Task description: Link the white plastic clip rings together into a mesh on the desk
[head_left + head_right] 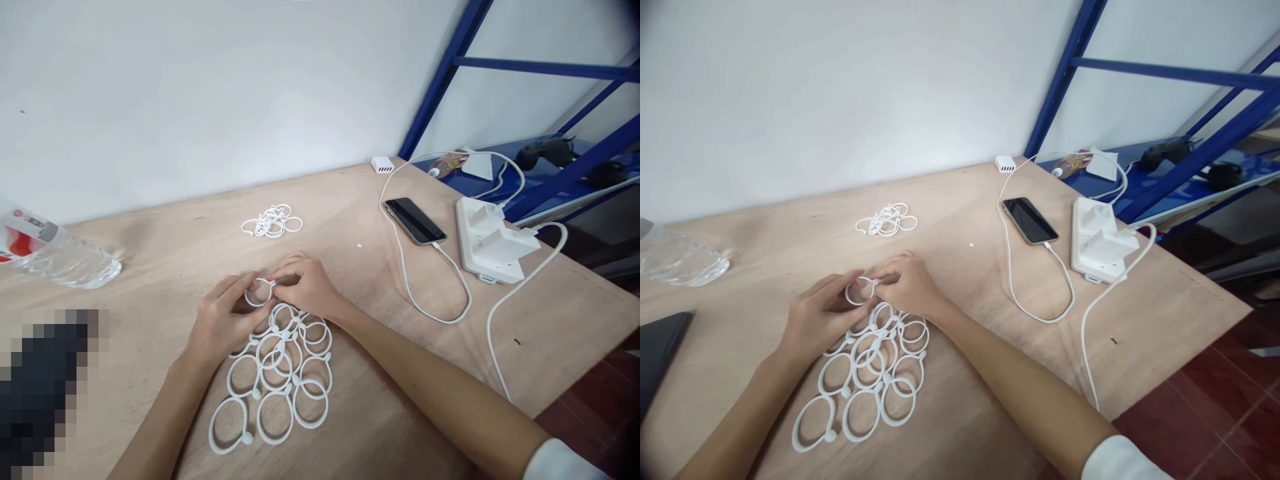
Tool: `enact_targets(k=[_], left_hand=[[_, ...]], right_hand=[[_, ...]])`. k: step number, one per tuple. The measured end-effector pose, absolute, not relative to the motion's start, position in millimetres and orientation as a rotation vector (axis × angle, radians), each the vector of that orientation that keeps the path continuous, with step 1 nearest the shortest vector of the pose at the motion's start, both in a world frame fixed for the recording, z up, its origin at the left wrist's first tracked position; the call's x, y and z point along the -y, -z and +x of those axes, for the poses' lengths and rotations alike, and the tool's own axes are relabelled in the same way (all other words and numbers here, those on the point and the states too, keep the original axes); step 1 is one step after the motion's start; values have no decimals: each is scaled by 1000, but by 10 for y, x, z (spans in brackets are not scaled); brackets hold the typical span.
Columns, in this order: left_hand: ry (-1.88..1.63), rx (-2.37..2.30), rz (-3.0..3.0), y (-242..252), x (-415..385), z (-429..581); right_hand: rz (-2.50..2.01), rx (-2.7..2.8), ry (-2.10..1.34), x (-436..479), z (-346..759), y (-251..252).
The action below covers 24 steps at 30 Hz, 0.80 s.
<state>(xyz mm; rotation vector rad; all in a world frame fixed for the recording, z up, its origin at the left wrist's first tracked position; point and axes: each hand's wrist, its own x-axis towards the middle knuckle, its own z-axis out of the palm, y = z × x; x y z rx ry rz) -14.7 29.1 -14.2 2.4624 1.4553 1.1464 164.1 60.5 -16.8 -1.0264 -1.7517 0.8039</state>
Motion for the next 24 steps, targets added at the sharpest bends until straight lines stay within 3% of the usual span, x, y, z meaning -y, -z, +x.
enact_targets(k=[24], left_hand=[[-1237, -1124, 2583, 139, -303, -156]], right_hand=[[-919, 1900, -851, -668, 1673, 210]])
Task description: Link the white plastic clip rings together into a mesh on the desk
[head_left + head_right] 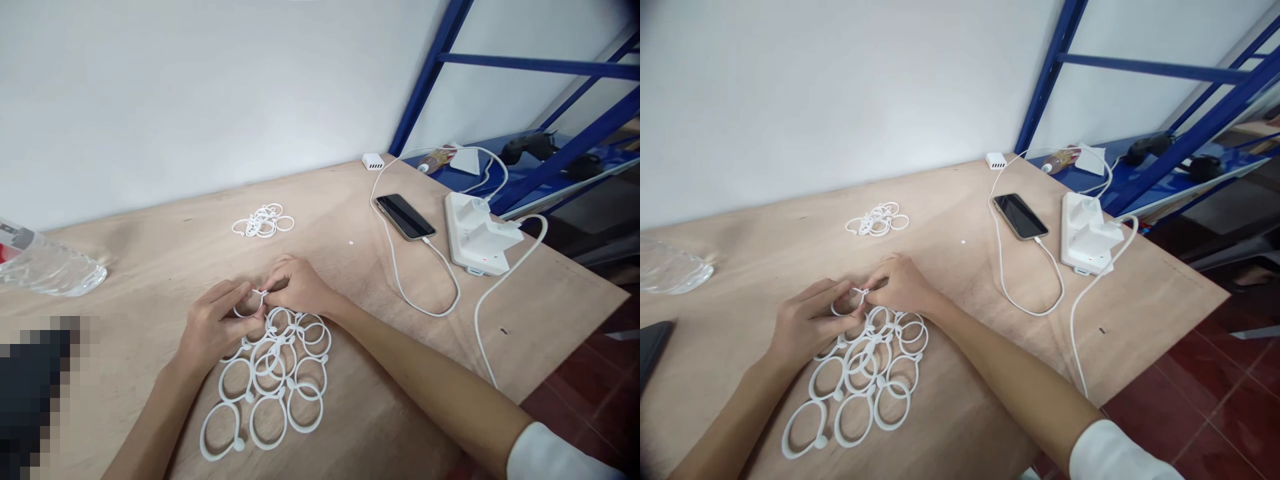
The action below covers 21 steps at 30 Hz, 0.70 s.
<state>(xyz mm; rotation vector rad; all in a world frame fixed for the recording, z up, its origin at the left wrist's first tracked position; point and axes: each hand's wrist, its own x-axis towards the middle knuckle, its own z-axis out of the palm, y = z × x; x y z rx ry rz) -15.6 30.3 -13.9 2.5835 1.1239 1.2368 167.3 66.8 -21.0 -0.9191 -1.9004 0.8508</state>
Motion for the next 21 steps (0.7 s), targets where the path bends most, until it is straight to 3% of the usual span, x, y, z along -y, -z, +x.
enact_targets(k=[21], left_hand=[[-1028, -1355, 2433, 93, -287, -159]], right_hand=[[-987, 1942, -804, -649, 1660, 204]])
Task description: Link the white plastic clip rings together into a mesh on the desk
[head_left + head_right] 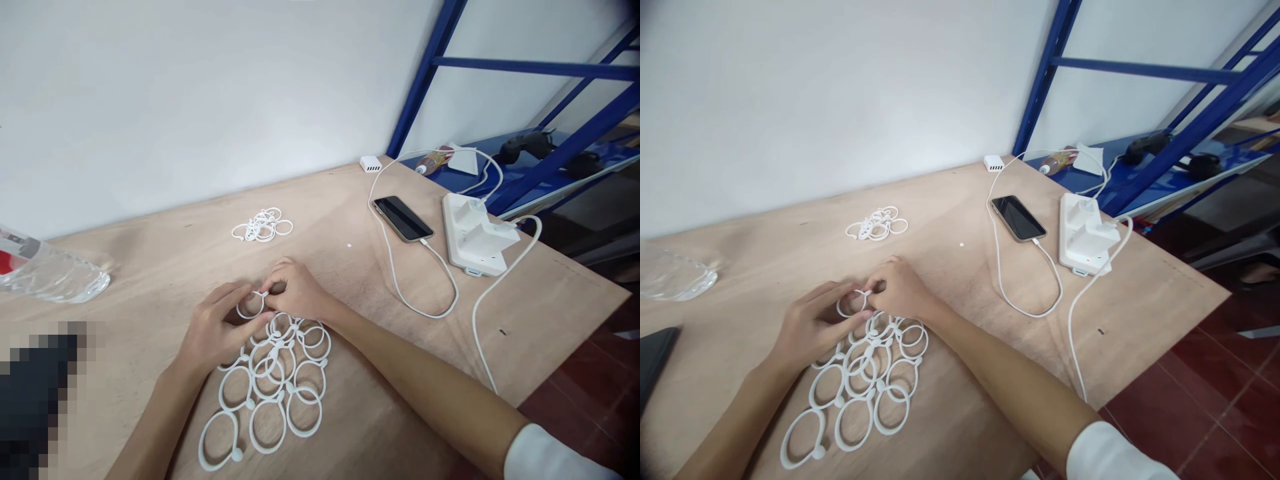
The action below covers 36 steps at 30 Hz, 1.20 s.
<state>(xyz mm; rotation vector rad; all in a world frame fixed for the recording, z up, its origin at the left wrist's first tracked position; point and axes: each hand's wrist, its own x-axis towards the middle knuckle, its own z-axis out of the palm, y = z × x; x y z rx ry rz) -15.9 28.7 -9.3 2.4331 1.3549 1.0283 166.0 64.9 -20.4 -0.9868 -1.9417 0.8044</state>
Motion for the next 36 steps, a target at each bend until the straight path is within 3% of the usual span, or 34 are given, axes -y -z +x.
enact_targets(k=[11, 16, 29, 36], left_hand=[[-846, -1826, 2007, -99, -967, -57], [-630, -1867, 2093, -33, -1263, 35], [-747, -2048, 2254, -5, -1174, -67], [-602, -1890, 2468, 105, -1324, -243]], right_hand=[[-964, 1933, -890, -585, 1675, 118], [-1002, 1857, -874, -594, 1654, 131], [-1011, 1771, -900, -598, 1644, 123], [-1030, 1767, -898, -587, 1636, 133]])
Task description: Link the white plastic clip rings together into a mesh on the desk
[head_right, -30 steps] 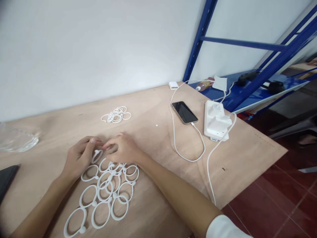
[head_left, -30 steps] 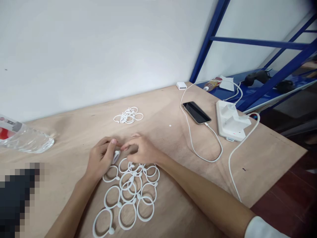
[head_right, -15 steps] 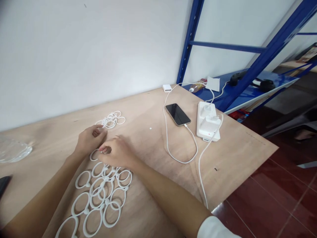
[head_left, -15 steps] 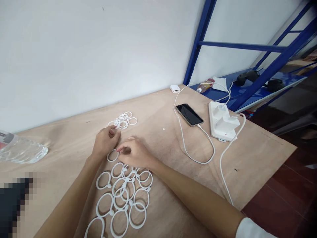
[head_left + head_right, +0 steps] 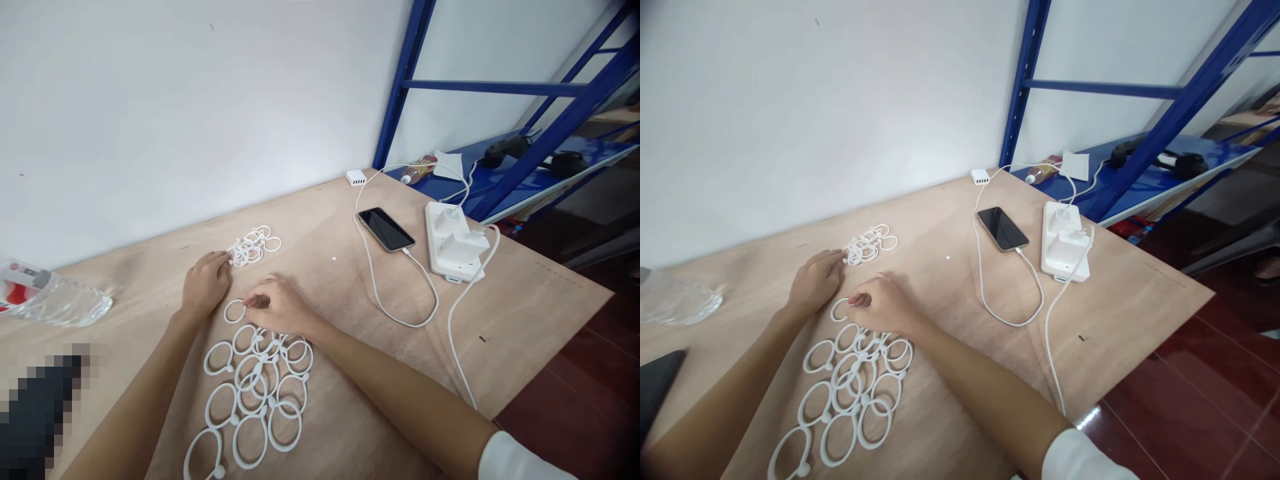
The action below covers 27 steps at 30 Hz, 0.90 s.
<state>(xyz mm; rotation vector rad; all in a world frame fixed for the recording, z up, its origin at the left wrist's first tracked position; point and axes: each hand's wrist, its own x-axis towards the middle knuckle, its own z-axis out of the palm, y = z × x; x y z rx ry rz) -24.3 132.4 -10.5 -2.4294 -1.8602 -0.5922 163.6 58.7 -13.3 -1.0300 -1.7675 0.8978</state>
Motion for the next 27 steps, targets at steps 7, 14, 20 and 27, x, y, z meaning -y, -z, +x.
enact_targets(k=[7, 14, 20, 27], left_hand=[[647, 1852, -2354, 68, -1150, -363], [730, 2042, -2250, 73, -696, -416], [957, 1987, -2263, 58, -378, -276], [1066, 1457, -2486, 159, -357, -187]], right_hand=[[-1016, 1802, -873, -614, 1641, 158], [-1050, 1787, -868, -611, 1644, 132], [-1059, 1755, -857, -619, 1641, 138], [-1043, 1820, -729, -643, 1619, 191]])
